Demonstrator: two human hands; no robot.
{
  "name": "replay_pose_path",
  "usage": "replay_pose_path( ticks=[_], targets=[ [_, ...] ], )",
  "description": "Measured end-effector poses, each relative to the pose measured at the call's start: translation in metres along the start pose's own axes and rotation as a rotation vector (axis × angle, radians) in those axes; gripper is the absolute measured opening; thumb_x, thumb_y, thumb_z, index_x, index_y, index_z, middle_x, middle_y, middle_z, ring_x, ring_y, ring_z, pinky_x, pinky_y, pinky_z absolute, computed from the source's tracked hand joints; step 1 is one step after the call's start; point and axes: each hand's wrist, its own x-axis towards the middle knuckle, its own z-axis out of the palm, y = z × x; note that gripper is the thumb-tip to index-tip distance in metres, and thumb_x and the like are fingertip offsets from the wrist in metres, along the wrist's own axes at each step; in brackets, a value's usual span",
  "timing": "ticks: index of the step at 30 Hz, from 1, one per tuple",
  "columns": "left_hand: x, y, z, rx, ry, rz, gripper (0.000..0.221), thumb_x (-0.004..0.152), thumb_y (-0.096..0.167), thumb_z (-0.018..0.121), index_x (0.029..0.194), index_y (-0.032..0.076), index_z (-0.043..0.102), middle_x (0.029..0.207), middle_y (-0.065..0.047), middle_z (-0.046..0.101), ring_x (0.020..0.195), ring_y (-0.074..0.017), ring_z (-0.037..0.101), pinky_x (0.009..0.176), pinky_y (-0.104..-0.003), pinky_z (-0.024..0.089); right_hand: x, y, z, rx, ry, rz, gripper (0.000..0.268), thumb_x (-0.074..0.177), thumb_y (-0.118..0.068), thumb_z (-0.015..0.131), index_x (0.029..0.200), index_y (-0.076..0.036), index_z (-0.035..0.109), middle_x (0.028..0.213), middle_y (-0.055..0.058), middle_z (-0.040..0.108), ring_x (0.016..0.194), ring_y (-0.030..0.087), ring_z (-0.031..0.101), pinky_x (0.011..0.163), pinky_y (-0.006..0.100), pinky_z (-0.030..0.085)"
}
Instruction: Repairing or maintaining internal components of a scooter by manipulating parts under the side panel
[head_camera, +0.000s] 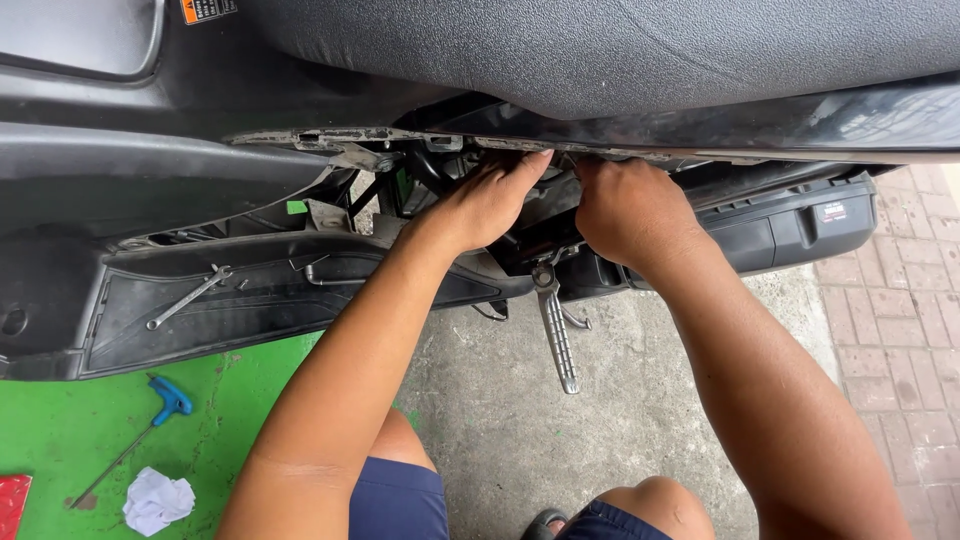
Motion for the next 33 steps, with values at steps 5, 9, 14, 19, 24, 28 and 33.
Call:
replay_pose_path(
  ticks=[5, 9, 14, 19, 24, 28, 33],
  targets=[
    [0.001, 0.001, 0.0, 0.028, 0.004, 0.013, 0.067, 0.106, 0.043, 0.026, 0.155, -0.002, 0.039, 0.161, -0.026, 0.038, 0.15, -0.0418, 0.034, 0.125, -0.057, 0.019, -0.001, -0.003, -0.005, 0.048, -0.03, 0.024, 0.031, 0.101, -0.018, 0.049, 0.094, -0.004, 0.075, 0.071, 0.019, 0.074, 0.075, 0.039, 0.077, 0.068, 0.052, 0.062],
    [0.001, 0.002, 0.001, 0.017, 0.012, 0.019, 0.066, 0.107, 0.042, 0.026, 0.154, -0.002, 0.039, 0.16, -0.026, 0.038, 0.149, -0.0423, 0.034, 0.125, -0.056, 0.019, 0.001, -0.001, -0.004, 0.087, -0.043, 0.026, 0.031, 0.1, -0.015, 0.048, 0.093, -0.003, 0.075, 0.071, 0.019, 0.074, 0.076, 0.04, 0.077, 0.069, 0.053, 0.062],
    [-0.001, 0.0, 0.001, 0.024, 0.016, 0.016, 0.067, 0.108, 0.045, 0.025, 0.156, 0.001, 0.038, 0.161, -0.023, 0.038, 0.15, -0.0396, 0.034, 0.126, -0.055, 0.02, 0.001, -0.002, -0.006, 0.124, -0.051, 0.039, 0.032, 0.1, -0.013, 0.048, 0.09, -0.001, 0.076, 0.071, 0.021, 0.073, 0.078, 0.042, 0.076, 0.07, 0.055, 0.061],
    [0.004, -0.001, 0.003, 0.068, 0.015, -0.043, 0.068, 0.106, 0.045, 0.022, 0.155, 0.002, 0.039, 0.16, -0.023, 0.041, 0.149, -0.0399, 0.036, 0.125, -0.056, 0.021, 0.0, -0.004, -0.01, 0.131, -0.089, 0.05, 0.037, 0.1, -0.015, 0.044, 0.089, -0.001, 0.076, 0.072, 0.02, 0.074, 0.08, 0.043, 0.075, 0.071, 0.057, 0.06],
    [0.006, 0.002, 0.004, 0.15, 0.026, -0.059, 0.064, 0.107, 0.042, 0.02, 0.156, 0.004, 0.039, 0.158, -0.021, 0.044, 0.147, -0.0379, 0.039, 0.124, -0.056, 0.024, 0.014, -0.006, -0.003, 0.285, -0.179, 0.064, 0.031, 0.096, -0.019, 0.051, 0.095, -0.003, 0.078, 0.069, 0.016, 0.074, 0.07, 0.037, 0.076, 0.065, 0.048, 0.061],
    [0.014, 0.005, 0.006, 0.04, 0.046, -0.22, 0.072, 0.101, 0.052, 0.026, 0.149, 0.004, 0.05, 0.154, -0.018, 0.051, 0.146, -0.035, 0.042, 0.124, -0.053, 0.025, 0.0, -0.037, -0.023, 0.988, -0.277, 0.176, 0.029, 0.093, -0.01, 0.056, 0.11, 0.01, 0.069, 0.067, 0.022, 0.072, 0.053, 0.023, 0.072, 0.056, 0.031, 0.063],
    [0.03, 0.005, 0.001, -0.034, 0.066, -0.258, 0.071, 0.099, 0.055, 0.031, 0.142, 0.006, 0.06, 0.147, -0.015, 0.059, 0.143, -0.0338, 0.047, 0.124, -0.051, 0.027, 0.021, -0.06, 0.023, 1.491, -0.241, 0.295, 0.046, 0.088, -0.011, 0.062, 0.127, 0.012, 0.056, 0.082, 0.024, 0.073, 0.068, 0.033, 0.078, 0.068, 0.042, 0.067]
  ],
)
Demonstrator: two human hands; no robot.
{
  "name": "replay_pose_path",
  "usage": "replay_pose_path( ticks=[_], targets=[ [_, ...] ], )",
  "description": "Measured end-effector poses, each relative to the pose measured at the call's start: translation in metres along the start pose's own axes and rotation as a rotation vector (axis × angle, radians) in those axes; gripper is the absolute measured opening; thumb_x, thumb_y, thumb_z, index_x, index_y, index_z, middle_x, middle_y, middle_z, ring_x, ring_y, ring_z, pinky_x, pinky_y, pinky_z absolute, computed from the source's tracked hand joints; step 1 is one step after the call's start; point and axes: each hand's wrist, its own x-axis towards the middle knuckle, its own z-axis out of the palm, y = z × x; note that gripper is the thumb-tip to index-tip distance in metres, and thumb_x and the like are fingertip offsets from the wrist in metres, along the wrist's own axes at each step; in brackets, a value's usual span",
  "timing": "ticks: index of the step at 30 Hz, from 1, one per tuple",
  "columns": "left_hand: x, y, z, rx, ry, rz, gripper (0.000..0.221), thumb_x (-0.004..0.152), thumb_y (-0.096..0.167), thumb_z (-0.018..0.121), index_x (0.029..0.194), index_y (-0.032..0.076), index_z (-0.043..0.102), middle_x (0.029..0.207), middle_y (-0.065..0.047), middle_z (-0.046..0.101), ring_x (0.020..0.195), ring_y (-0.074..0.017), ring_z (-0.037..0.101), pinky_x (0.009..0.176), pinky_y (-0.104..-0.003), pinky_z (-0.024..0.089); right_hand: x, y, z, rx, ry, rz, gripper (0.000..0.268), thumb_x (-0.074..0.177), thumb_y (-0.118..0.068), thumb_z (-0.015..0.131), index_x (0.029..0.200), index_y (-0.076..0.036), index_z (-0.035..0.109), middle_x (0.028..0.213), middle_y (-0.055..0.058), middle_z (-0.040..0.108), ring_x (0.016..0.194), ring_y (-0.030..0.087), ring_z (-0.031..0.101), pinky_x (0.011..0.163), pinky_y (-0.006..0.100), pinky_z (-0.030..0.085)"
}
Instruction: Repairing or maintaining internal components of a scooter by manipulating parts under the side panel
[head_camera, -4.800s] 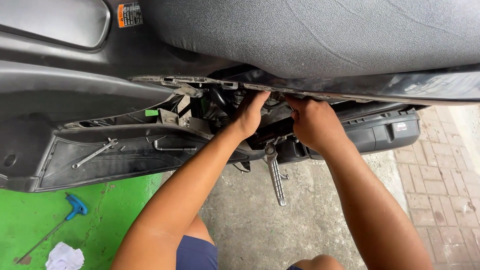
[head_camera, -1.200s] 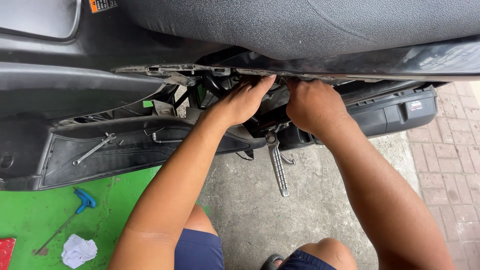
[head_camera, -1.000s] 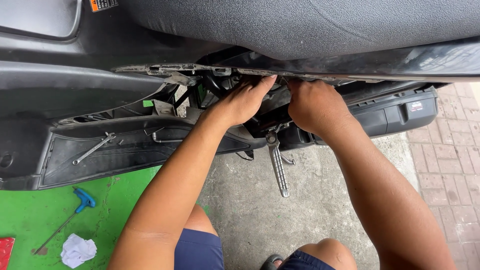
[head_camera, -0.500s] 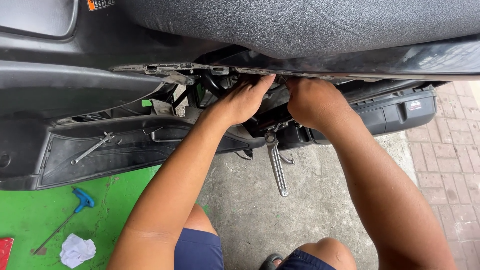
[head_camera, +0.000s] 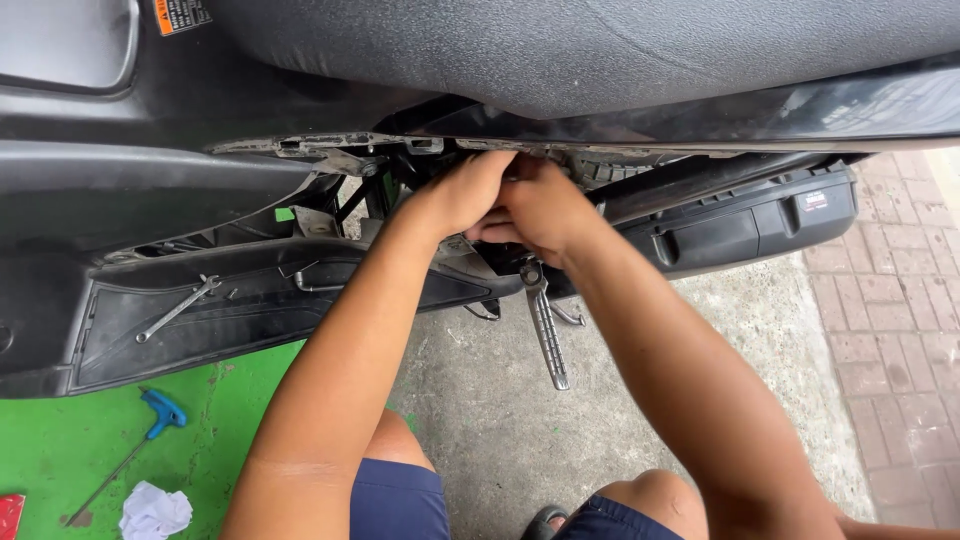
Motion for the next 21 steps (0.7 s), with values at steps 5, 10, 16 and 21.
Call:
replay_pose_path(
  ticks=[5, 10, 16, 21],
  targets=[
    [0.005, -0.027, 0.011, -0.025, -0.001, -0.051, 0.072, 0.098, 0.057, 0.033, 0.132, 0.004, 0.067, 0.138, -0.019, 0.065, 0.139, -0.0356, 0.051, 0.123, -0.051, 0.027, 0.026, 0.027, -0.025, -0.019, -0.048, -0.038, 0.04, 0.088, -0.008, 0.058, 0.123, 0.012, 0.056, 0.08, 0.024, 0.073, 0.059, 0.032, 0.075, 0.056, 0.041, 0.066],
    [-0.026, 0.012, 0.001, -0.17, -0.011, 0.229, 0.066, 0.104, 0.041, 0.035, 0.157, 0.002, 0.036, 0.162, -0.024, 0.037, 0.152, -0.0433, 0.03, 0.128, -0.056, 0.015, 0.012, 0.018, -0.076, -1.314, 0.189, -0.475, 0.026, 0.097, -0.018, 0.062, 0.107, 0.002, 0.075, 0.089, 0.026, 0.075, 0.081, 0.049, 0.074, 0.063, 0.06, 0.061],
    [-0.008, -0.023, 0.003, -0.204, -0.039, 0.285, 0.063, 0.11, 0.041, 0.036, 0.162, 0.007, 0.026, 0.168, -0.019, 0.028, 0.156, -0.0397, 0.023, 0.13, -0.056, 0.011, -0.037, -0.028, -0.061, -1.368, 0.18, -0.246, 0.035, 0.1, -0.016, 0.044, 0.11, -0.006, 0.077, 0.086, 0.018, 0.077, 0.087, 0.042, 0.076, 0.074, 0.053, 0.061],
    [-0.005, -0.025, 0.002, -0.213, -0.061, 0.324, 0.061, 0.111, 0.041, 0.036, 0.163, 0.009, 0.026, 0.169, -0.018, 0.025, 0.156, -0.0405, 0.021, 0.131, -0.058, 0.009, -0.019, -0.006, -0.069, -1.395, 0.206, -0.237, 0.034, 0.099, -0.018, 0.044, 0.105, -0.012, 0.077, 0.08, 0.013, 0.076, 0.083, 0.038, 0.076, 0.074, 0.052, 0.061]
  ],
)
